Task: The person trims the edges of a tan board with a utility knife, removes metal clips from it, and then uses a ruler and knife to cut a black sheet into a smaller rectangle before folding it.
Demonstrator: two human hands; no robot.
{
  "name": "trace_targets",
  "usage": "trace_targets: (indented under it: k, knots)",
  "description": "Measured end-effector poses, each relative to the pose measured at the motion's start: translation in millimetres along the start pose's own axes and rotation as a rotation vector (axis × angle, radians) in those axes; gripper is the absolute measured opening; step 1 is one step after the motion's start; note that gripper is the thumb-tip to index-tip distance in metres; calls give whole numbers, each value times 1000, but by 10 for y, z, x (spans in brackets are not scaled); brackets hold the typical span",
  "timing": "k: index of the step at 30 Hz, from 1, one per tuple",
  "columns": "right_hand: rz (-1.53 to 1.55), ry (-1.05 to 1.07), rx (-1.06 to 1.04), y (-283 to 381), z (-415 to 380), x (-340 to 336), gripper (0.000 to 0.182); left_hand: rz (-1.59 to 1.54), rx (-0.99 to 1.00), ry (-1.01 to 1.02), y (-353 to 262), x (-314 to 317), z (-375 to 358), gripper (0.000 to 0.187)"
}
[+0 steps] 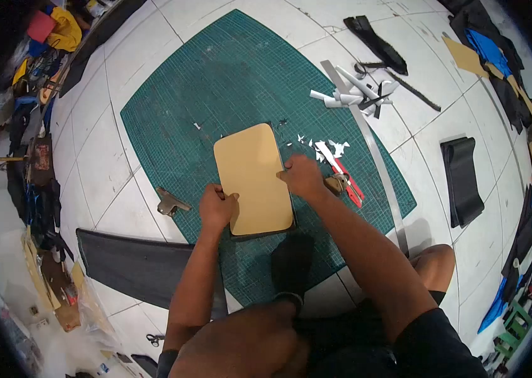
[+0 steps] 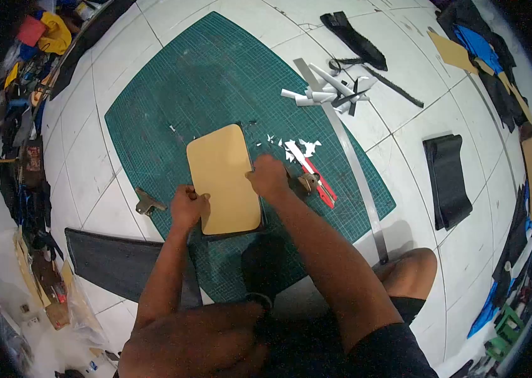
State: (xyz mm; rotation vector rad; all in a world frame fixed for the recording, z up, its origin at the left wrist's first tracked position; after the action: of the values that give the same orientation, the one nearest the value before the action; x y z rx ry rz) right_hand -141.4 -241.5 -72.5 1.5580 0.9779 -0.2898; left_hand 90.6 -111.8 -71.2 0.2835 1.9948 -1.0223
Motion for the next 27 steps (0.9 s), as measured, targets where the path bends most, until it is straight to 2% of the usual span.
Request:
trace_targets:
  k: [3,6,9,18,27]
  knots:
    - [17,-60,-7,-3,-14,-12,35,24,-8,16,-30,-14,-11,41]
    - [135,-31,2,-46,-6,17,29,13,-13,38,-45,-27,-7,43]
    - [88,-160,-83,-6,-36,-12,24,15,-11,15,-10,-15,-10,45]
    - [88,-241,-109,-66,-33,115,15,-56,-19,61,-6,15,-18,40]
    - [106,-240,-147,-79,-21,142,12,112,24,39,-122,-42,-61,42]
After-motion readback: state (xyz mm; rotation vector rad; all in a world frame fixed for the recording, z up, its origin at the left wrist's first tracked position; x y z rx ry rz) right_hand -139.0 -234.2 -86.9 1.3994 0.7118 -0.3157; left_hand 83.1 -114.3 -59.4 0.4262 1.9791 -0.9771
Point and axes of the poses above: each hand's wrist, its own z-axis towards the middle knuckle, its own x-axis out of the palm, y = z × x, the point moved 8 cm from there along z, towards the middle knuckle, and after that the axes turned 3 degrees about -y, right-handed, at the moved point
